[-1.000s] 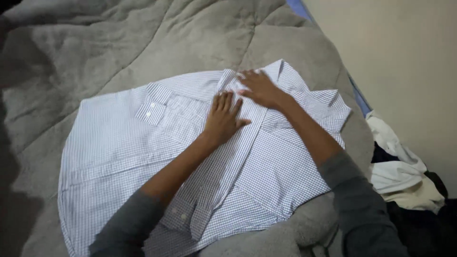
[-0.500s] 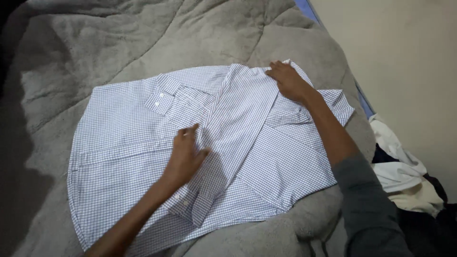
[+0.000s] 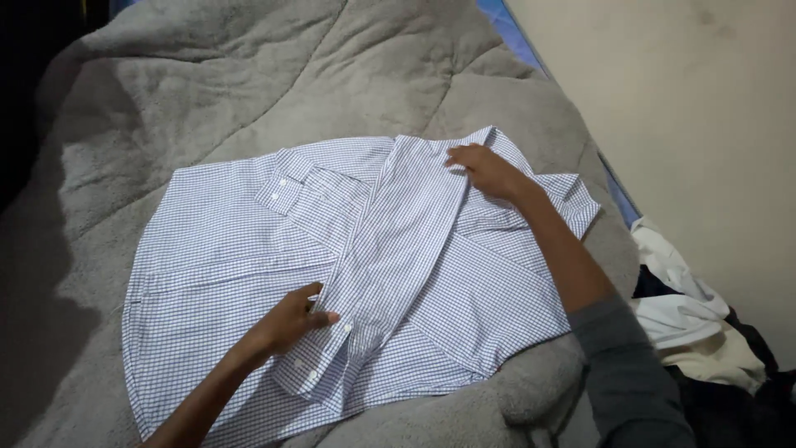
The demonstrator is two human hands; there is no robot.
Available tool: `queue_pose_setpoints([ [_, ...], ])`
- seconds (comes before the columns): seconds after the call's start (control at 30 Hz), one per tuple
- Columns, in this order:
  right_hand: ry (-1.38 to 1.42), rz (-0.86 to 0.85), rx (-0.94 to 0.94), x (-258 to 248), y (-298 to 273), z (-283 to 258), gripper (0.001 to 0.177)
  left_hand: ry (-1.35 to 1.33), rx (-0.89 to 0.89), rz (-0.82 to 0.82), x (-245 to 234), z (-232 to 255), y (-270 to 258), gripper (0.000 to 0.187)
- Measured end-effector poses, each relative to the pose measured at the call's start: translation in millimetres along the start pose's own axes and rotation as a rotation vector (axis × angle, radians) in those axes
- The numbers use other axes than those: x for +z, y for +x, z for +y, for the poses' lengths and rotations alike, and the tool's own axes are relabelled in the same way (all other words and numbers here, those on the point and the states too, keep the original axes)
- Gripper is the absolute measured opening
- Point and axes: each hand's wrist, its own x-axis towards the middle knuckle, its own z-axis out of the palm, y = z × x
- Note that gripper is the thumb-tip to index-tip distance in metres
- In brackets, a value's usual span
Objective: The person is folding a long-sleeved button-down shirt on a bed.
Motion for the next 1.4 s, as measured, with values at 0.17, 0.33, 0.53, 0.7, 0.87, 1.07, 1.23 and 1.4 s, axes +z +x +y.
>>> queue_pose_setpoints([
  [0.17, -0.111, 0.034, 0.016, 21, 38, 7, 0.036, 0.35, -0.05, 0.129, 20, 58, -38, 0.057],
  [0.33, -0.859, 0.205, 0.02, 42, 71, 121, 0.024, 0.623, 0.042, 0.371, 9, 116, -39, 0.057],
  [0.53, -0.143, 0.242, 0.519, 19, 45, 119, 0.048, 0.696, 0.76, 0.509, -25, 135, 137, 0.038],
  [0.7, 0.299, 0.269, 0.584, -15, 21, 87, 0.037, 0.461, 0.487, 0.469, -36, 179, 311, 0.04],
  [0.87, 0.441, 0.289, 0.682, -27, 8, 78, 0.035, 0.478, 0.196, 0.495, -32, 205, 328, 0.046],
  [1.07, 0.509, 0.392, 0.818, 13, 19, 132, 0.022, 0.268, 0.219, 0.583, -44, 169, 375, 0.027],
  [1.23, 0.465, 0.425, 0.804, -2, 15, 106, 0.026, 0.664, 0.345, 0.787, -20, 176, 363, 0.019],
  [1.4, 0.27, 0.389, 0.722, -23, 14, 82, 0.026, 0.842, 0.766, 0.71, 32, 197, 272, 0.032],
])
